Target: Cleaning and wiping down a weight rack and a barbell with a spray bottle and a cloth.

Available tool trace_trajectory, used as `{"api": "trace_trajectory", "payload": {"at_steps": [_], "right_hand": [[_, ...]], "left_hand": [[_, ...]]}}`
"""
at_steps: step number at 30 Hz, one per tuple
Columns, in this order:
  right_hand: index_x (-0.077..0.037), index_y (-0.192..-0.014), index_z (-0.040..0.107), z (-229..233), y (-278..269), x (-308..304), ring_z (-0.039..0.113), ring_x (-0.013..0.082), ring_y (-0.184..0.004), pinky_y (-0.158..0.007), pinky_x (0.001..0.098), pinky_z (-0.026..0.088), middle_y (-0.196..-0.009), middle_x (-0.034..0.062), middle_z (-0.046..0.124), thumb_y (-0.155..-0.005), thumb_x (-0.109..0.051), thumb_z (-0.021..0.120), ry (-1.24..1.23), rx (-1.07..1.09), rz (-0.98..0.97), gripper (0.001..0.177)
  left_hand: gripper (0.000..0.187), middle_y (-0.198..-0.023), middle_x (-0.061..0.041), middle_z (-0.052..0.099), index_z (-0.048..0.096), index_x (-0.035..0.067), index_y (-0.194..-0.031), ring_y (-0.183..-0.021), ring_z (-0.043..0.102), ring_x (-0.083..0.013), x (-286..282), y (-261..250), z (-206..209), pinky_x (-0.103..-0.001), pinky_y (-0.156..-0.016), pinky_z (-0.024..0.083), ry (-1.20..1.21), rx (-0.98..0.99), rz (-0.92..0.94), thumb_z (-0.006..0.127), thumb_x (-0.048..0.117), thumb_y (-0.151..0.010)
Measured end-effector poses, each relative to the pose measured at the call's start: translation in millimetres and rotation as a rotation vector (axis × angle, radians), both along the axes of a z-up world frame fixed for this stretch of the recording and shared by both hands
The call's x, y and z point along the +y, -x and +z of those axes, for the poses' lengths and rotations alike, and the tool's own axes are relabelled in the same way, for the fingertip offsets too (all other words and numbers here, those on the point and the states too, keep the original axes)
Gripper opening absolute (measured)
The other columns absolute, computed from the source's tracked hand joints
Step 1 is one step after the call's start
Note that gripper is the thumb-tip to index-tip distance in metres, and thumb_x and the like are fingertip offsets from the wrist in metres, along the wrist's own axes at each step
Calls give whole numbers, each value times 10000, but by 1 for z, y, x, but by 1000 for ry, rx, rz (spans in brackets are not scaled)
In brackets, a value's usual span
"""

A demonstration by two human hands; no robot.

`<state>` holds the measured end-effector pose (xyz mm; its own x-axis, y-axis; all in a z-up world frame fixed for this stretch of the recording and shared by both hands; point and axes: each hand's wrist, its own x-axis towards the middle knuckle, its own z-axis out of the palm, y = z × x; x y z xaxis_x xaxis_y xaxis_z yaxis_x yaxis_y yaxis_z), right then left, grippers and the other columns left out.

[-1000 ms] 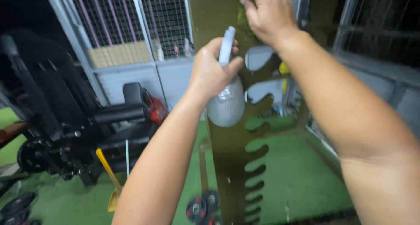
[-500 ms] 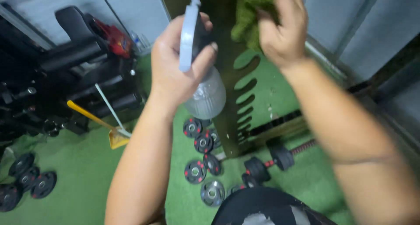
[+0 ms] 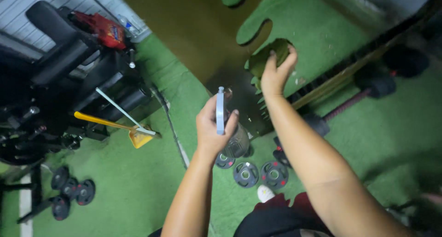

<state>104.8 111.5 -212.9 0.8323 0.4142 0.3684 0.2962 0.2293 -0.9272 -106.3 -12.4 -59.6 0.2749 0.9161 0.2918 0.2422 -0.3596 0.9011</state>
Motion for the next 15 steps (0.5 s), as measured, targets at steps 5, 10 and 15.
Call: {"api": "trace_trajectory", "payload": {"at_steps": [5, 10, 15], "right_hand": [[10, -1404, 432, -48, 78, -32, 479, 371, -1320, -1173, 468, 364, -1381, 209, 492, -994, -63, 606, -7, -117, 83, 451], [-3, -1360, 456, -79, 87, -55, 510, 315, -1264, -1131, 436, 414, -1314, 178, 528, -986, -86, 634, 11, 49, 189, 422], [-1, -1448, 415, -22, 50, -39, 490, 292, -1360, -1207, 409, 348, -1434, 172, 524, -1059, -65, 652, -80, 65, -91, 460]], "left_hand": [[486, -920, -44, 697, 670, 14, -1266, -788, 629, -84, 1, 8, -33, -255, -771, 558, -77, 123, -8, 758, 78, -792], [445, -1016, -37, 714, 651, 21, -1272, -876, 673, -96, -7, 11, -67, -256, -829, 566, -13, 68, -81, 743, 61, -838], [454, -863, -54, 666, 689, 42, -1269, -721, 600, -89, -8, 11, -86, -255, -690, 533, 191, 164, -54, 770, 83, -825]]}}
